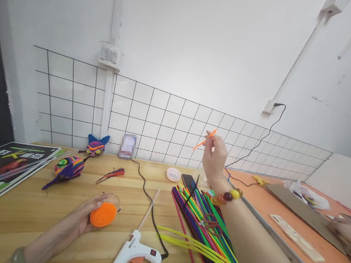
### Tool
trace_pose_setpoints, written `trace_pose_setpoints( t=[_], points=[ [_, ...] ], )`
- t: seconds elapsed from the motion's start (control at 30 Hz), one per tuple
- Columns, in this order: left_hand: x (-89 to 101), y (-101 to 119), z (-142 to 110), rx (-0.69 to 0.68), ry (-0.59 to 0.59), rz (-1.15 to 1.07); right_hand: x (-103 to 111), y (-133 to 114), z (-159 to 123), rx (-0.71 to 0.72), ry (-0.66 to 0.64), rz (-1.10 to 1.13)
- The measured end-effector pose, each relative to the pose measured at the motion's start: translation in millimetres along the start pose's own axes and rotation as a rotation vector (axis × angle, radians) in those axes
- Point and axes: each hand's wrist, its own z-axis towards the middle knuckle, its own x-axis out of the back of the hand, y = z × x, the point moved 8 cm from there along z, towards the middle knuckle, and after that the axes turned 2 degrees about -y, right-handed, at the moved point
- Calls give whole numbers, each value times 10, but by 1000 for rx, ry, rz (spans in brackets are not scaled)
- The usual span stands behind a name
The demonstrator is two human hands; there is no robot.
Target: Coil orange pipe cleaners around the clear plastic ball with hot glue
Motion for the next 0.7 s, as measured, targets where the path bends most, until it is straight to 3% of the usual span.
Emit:
trace_pose_setpoints(
  t=[0.1,0.2,0.33,0.4,0.57,0.63,0.7],
  points=[
    [-23,10,-31,-3,-10,-18,8,-451,-172,175,-209,7],
    [-53,-15,-41,13,-6,-46,-183,-775,-735,294,-524,-13],
    [-231,-17,-86,-2,-121,-100,-481,-897,-1625,312,-826,-49],
    [-264,-38,-120,16,-92,-93,-582,-888,-1913,270,-894,-73],
    [-406,-48,-213,-2,-115,-126,-574,-1031,-2111,139,-864,0],
    [-446,-58,-254,-16,-114,-111,-420,-1130,-2062,29,-701,236],
    [-495,-80,-302,-10,-116,-122,-261,-1272,-2069,78,-574,366]
  ],
)
